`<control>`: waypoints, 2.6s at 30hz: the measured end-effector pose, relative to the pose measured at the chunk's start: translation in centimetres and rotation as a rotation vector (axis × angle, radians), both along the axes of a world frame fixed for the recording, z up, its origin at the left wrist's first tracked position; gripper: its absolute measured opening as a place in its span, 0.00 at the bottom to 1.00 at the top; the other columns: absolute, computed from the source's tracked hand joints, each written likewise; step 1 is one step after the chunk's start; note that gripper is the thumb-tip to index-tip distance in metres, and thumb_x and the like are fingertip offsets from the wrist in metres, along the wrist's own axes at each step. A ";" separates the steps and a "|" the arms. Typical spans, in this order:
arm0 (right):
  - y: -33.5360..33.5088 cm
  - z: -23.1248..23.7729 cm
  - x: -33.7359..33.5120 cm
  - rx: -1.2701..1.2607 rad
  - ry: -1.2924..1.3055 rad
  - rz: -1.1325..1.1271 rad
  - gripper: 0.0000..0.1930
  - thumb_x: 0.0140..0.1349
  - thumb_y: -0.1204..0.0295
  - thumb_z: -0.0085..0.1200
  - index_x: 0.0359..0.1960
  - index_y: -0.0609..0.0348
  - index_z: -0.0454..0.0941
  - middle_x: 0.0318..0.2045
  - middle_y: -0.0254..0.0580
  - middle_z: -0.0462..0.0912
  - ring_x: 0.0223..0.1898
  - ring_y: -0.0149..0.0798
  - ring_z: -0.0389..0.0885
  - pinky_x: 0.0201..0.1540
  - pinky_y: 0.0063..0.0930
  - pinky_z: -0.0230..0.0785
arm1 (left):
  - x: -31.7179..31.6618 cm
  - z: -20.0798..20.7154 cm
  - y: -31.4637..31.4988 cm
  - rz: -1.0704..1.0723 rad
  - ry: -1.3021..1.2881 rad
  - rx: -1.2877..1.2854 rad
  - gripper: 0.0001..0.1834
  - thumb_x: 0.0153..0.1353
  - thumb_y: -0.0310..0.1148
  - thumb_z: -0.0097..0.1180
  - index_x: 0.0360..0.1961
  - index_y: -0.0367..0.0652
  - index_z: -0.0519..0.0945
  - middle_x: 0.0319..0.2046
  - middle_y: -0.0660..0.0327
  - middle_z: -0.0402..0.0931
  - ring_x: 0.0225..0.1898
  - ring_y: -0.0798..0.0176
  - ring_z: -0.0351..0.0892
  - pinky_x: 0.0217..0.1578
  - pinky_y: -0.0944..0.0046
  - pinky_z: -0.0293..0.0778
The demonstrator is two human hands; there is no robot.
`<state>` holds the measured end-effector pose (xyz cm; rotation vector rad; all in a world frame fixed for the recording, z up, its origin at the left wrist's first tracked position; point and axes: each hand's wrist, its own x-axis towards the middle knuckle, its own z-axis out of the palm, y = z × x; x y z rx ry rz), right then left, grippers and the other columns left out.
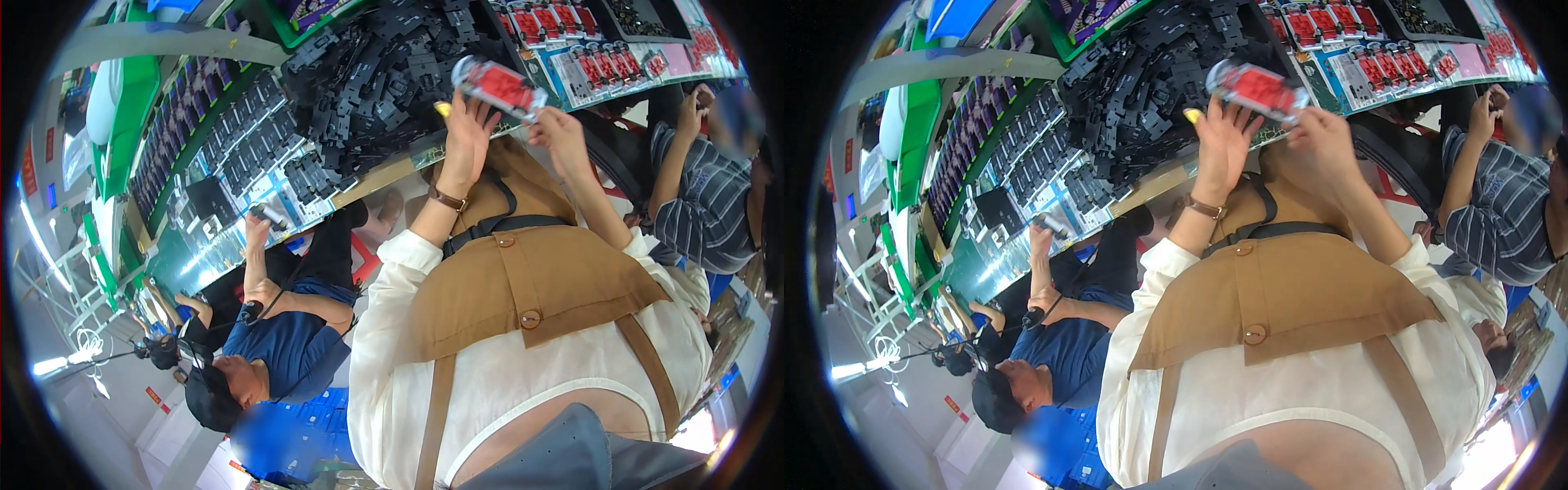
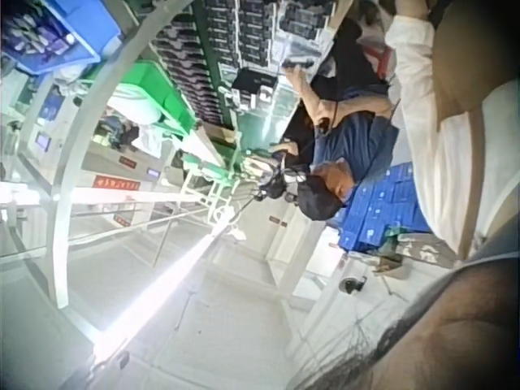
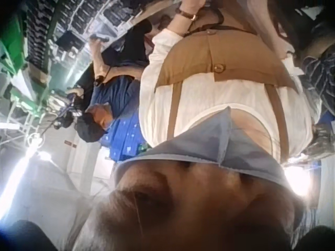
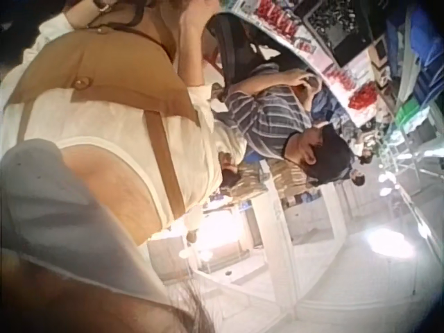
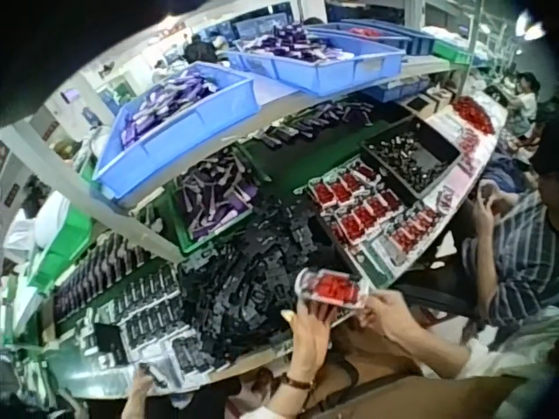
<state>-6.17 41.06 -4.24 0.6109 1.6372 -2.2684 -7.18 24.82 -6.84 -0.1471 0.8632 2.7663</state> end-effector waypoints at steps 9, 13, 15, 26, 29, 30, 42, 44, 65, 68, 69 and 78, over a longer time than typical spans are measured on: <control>-6.8 -0.6 -6.5 0.925 0.672 0.391 0.20 0.56 0.57 0.51 0.41 0.61 0.71 0.34 0.46 0.74 0.34 0.42 0.76 0.35 0.31 0.70 | 1.7 1.2 -6.7 0.451 -0.190 0.038 0.38 0.57 0.65 0.16 0.53 0.47 0.64 0.49 0.53 0.67 0.51 0.46 0.65 0.54 0.48 0.59; -10.4 -3.7 -11.1 1.340 0.715 0.383 0.32 0.51 0.47 0.51 0.49 0.60 0.66 0.41 0.49 0.73 0.40 0.49 0.75 0.41 0.36 0.69 | 3.1 1.7 -8.1 0.458 -0.189 0.105 0.39 0.57 0.65 0.15 0.53 0.47 0.64 0.51 0.53 0.66 0.52 0.46 0.64 0.55 0.48 0.58; -11.5 -4.5 -12.3 1.372 0.682 0.429 0.33 0.49 0.47 0.52 0.49 0.59 0.66 0.40 0.48 0.74 0.40 0.49 0.76 0.41 0.36 0.69 | 3.6 2.1 -8.4 0.454 -0.193 0.055 0.39 0.57 0.65 0.15 0.53 0.47 0.64 0.51 0.53 0.66 0.52 0.46 0.64 0.55 0.47 0.57; -10.5 -8.8 -13.9 1.014 0.501 0.549 0.26 0.43 0.55 0.62 0.40 0.60 0.77 0.33 0.40 0.80 0.35 0.38 0.78 0.38 0.28 0.69 | 3.3 2.4 -9.7 0.429 -0.126 0.051 0.34 0.61 0.59 0.18 0.52 0.45 0.64 0.50 0.53 0.67 0.51 0.46 0.65 0.52 0.47 0.60; -10.3 -8.3 -14.0 0.534 0.298 0.447 0.18 0.48 0.63 0.60 0.37 0.61 0.77 0.32 0.36 0.79 0.33 0.31 0.77 0.34 0.23 0.68 | 3.3 2.2 -10.3 0.457 -0.144 0.065 0.33 0.62 0.58 0.18 0.52 0.45 0.64 0.49 0.53 0.67 0.51 0.46 0.65 0.52 0.47 0.60; -9.7 -8.5 -14.4 0.359 0.247 0.399 0.16 0.50 0.64 0.59 0.37 0.61 0.76 0.32 0.35 0.79 0.33 0.30 0.77 0.34 0.23 0.69 | 3.3 2.4 -10.2 0.459 -0.144 0.065 0.33 0.62 0.58 0.18 0.52 0.45 0.64 0.49 0.53 0.67 0.51 0.46 0.65 0.52 0.47 0.60; -5.9 -3.0 -15.0 -0.074 0.277 0.096 0.12 0.58 0.67 0.50 0.41 0.59 0.72 0.29 0.36 0.76 0.32 0.29 0.73 0.36 0.22 0.66 | 3.8 3.9 -10.1 0.406 -0.083 0.087 0.30 0.63 0.53 0.18 0.52 0.43 0.63 0.48 0.51 0.67 0.50 0.44 0.66 0.52 0.47 0.61; -6.9 1.3 -10.4 -0.087 0.161 0.307 0.11 0.58 0.68 0.48 0.39 0.62 0.73 0.32 0.34 0.78 0.35 0.29 0.76 0.41 0.18 0.67 | 4.3 4.1 -10.5 0.422 -0.082 0.077 0.30 0.63 0.54 0.18 0.52 0.43 0.63 0.48 0.51 0.67 0.51 0.44 0.66 0.52 0.47 0.61; -8.7 8.8 0.4 -0.242 0.293 0.542 0.19 0.66 0.64 0.32 0.52 0.64 0.66 0.38 0.47 0.77 0.34 0.27 0.70 0.40 0.19 0.63 | 5.4 5.9 -10.5 0.475 -0.014 0.057 0.29 0.64 0.51 0.18 0.54 0.43 0.60 0.50 0.50 0.66 0.51 0.45 0.65 0.53 0.48 0.61; -11.5 9.6 0.7 0.312 0.754 0.547 0.17 0.65 0.66 0.36 0.46 0.62 0.72 0.43 0.41 0.74 0.41 0.33 0.70 0.46 0.23 0.60 | 5.7 6.5 -9.7 0.503 0.024 0.038 0.29 0.64 0.51 0.19 0.54 0.42 0.60 0.50 0.51 0.66 0.52 0.48 0.65 0.54 0.50 0.60; -12.0 9.3 0.6 0.504 0.948 0.545 0.15 0.62 0.68 0.40 0.46 0.61 0.73 0.43 0.42 0.73 0.42 0.36 0.70 0.47 0.25 0.60 | 5.9 6.7 -9.5 0.524 0.050 0.035 0.29 0.64 0.51 0.20 0.55 0.43 0.60 0.50 0.53 0.66 0.53 0.50 0.65 0.54 0.51 0.59; -15.0 7.1 1.3 0.936 1.329 0.400 0.24 0.49 0.71 0.56 0.50 0.59 0.69 0.44 0.46 0.69 0.43 0.48 0.69 0.44 0.34 0.64 | 6.6 7.7 -7.9 0.588 0.119 0.064 0.24 0.65 0.49 0.28 0.52 0.44 0.64 0.49 0.60 0.68 0.51 0.61 0.65 0.53 0.61 0.60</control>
